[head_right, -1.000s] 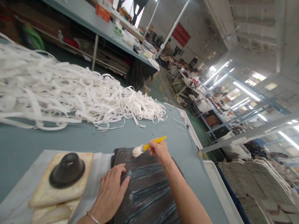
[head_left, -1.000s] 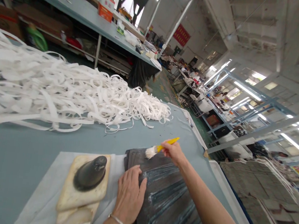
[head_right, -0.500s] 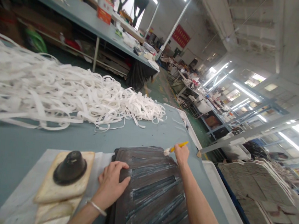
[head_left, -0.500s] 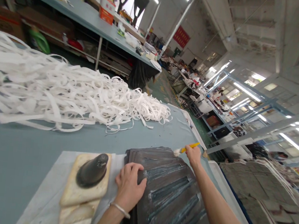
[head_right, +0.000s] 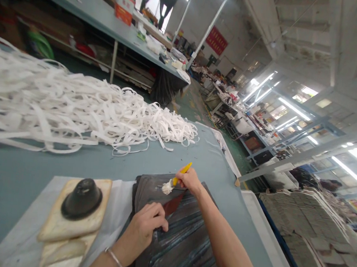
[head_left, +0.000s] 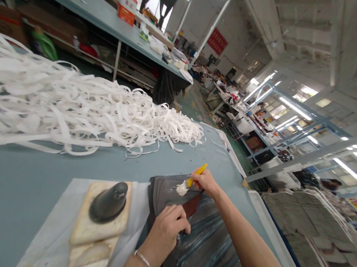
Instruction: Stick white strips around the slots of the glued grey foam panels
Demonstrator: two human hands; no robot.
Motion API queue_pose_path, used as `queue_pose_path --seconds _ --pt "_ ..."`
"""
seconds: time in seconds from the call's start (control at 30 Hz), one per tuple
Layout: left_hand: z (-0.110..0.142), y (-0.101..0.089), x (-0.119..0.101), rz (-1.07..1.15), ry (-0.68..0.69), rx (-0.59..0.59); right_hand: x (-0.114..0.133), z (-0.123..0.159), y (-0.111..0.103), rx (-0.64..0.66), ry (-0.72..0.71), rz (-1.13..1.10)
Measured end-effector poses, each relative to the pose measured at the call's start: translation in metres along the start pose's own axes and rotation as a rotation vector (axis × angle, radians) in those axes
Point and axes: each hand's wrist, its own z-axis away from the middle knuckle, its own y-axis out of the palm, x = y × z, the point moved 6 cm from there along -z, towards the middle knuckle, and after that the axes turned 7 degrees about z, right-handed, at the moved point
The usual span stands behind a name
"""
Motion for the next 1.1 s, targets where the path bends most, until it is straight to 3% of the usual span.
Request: queue_pose_path --seconds 0.1,0.2,0.27,0.4,0.53,0.63,0.7,0.9,1.1 --pt "-0.001 -0.002 -0.001 -0.039 0.021 -0.002 -0.018 -0.003 -0.036 -0.101 0.061 0.098" --pt "0.000 -0.001 -0.008 -0.127 0.114 -0.001 -0.016 -0.005 -0.058 -0.203 0.065 0.159" --pt "0.000 -0.001 -0.018 -0.199 0.224 -0.006 -0.003 -0.008 -0.054 -0.222 0.019 0.160" --pt "-0.001 -0.003 -0.047 -0.265 0.460 -0.042 0.031 -0.007 -0.021 -0.137 -0.112 0.082" --pt "-0.003 -0.004 -0.063 -0.233 0.550 -0.070 0.045 0.007 0.001 -0.023 -0.166 0.019" --pt "-0.001 -0.003 -0.062 -0.216 0.530 -0.078 0.034 0.016 0.004 0.084 -0.147 0.060" --pt "0.001 -0.001 -0.060 -0.206 0.520 -0.071 0.021 0.017 -0.005 0.105 -0.109 0.123" --pt "0.001 0.001 -0.069 -0.176 0.545 -0.047 -0.011 0.004 -0.061 -0.100 0.023 0.312" --pt "0.004 0.003 -0.068 -0.115 0.506 -0.033 -0.031 0.002 -0.076 -0.296 0.112 0.399"
